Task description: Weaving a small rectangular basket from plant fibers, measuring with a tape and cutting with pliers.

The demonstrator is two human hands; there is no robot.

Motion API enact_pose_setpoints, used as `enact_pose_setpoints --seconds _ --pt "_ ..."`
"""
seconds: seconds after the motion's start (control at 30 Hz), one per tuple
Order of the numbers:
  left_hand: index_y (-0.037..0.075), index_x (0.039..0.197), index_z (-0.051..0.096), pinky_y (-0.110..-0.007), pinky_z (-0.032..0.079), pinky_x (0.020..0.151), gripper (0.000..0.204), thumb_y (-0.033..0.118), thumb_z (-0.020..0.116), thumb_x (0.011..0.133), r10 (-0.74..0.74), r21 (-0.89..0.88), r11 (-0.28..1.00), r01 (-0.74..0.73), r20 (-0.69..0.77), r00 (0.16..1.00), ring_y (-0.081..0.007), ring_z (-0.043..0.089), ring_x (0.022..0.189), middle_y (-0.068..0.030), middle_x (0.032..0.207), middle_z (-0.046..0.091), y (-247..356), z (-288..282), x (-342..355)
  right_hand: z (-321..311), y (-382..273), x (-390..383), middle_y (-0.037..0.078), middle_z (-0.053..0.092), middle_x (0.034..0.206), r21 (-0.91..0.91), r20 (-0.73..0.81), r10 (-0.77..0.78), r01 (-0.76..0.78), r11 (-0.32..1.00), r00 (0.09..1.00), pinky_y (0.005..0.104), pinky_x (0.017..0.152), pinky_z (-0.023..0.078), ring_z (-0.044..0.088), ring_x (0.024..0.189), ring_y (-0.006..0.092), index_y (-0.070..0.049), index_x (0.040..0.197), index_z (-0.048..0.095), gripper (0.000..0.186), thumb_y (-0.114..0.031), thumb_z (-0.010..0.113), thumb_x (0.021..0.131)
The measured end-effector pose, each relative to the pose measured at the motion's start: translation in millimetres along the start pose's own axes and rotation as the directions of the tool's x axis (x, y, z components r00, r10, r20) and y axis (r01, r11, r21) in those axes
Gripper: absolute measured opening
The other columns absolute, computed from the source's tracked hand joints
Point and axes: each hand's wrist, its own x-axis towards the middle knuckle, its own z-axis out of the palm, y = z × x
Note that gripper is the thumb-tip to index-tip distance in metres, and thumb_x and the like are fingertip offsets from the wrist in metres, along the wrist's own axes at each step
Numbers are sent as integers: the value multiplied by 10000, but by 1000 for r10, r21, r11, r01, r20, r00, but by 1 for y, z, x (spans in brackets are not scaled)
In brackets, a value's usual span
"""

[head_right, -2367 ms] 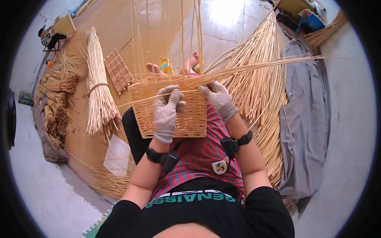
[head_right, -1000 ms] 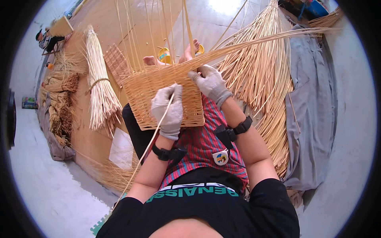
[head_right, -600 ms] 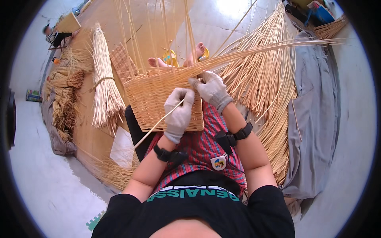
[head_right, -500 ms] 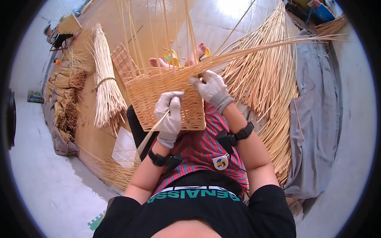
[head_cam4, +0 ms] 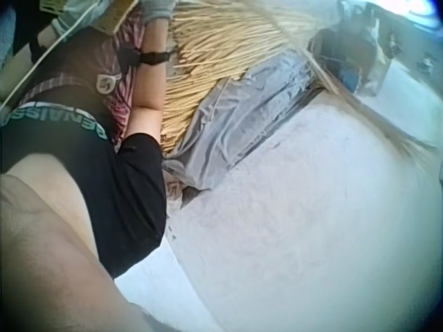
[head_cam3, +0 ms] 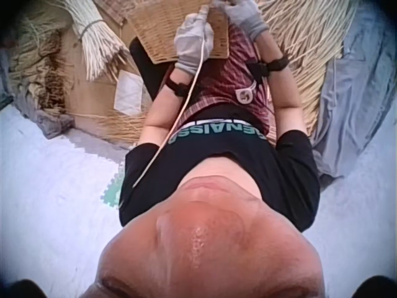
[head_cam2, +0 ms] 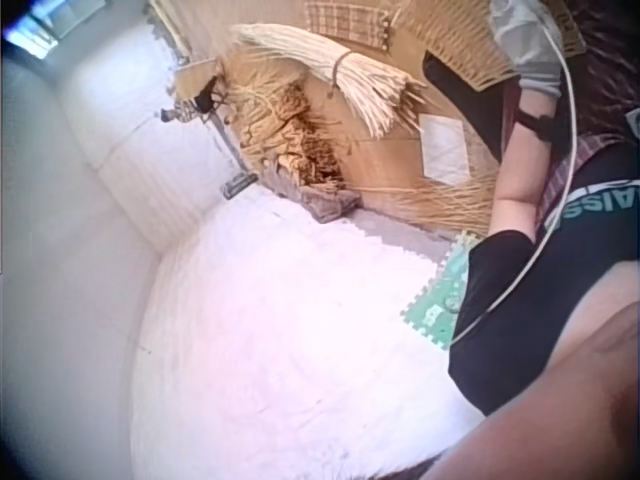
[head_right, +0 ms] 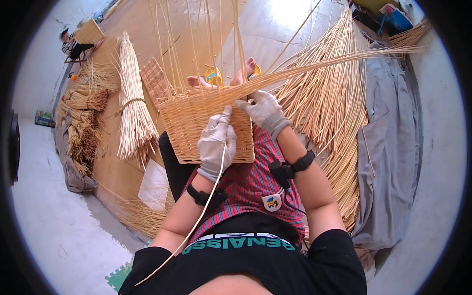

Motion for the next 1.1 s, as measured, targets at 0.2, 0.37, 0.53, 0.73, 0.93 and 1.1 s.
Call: enact_pose_setpoints --seconds 0.2,0.37,0.53,0.73,0.93,1.1 --pt "71 1470 604 -490 589 791 529 171 631 952 -54 159 987 31 141 989 -353 711 928 -143 1101 683 8 -4 11 1 -13 -2 258 760 1068 -250 -71 8 -26 968 997 452 893 576 741 1022 401 -6 1148 751 458 -396 786 911" --pt "40 1420 616 -497 592 793 498 193 621 946 -85 125 991 55 246 966 -345 733 982 -166 1093 727 8 -14 34 13 -35 -5 272 744 1032 -453 -148 55 -117 884 987 498 886 569 716 1011 445 -4 1092 754 385 -339 759 902" --pt "64 1389 630 -502 591 806 442 201 570 973 -182 188 976 113 405 896 -372 749 926 -175 988 773 15 -15 39 15 -44 -6 281 746 1063 -399 -180 174 -234 887 968 508 910 570 713 1040 452 3 1123 747 420 -359 713 914" --pt "18 1293 690 -285 595 655 311 238 533 1139 -283 -814 529 242 99 954 -82 638 742 -15 870 677 -1 -14 -30 -12 -22 -3 148 797 1081 74 135 231 -243 967 963 384 914 582 751 1009 268 15 1207 747 404 -281 800 937" --pt "36 1278 701 -267 617 639 302 243 536 1134 -549 -869 235 436 252 797 -68 607 685 2 812 651 -42 -4 -52 -7 -5 17 59 774 1123 213 227 197 -246 946 954 321 923 570 698 1018 145 18 1230 740 383 -198 848 932" --pt "26 1192 747 -233 553 695 429 357 475 1160 -495 -870 205 448 303 815 -53 572 688 10 828 656 -41 -19 -44 13 1 2 58 767 1111 412 79 45 -74 908 996 329 940 570 698 1027 161 14 1289 707 482 -212 882 902"
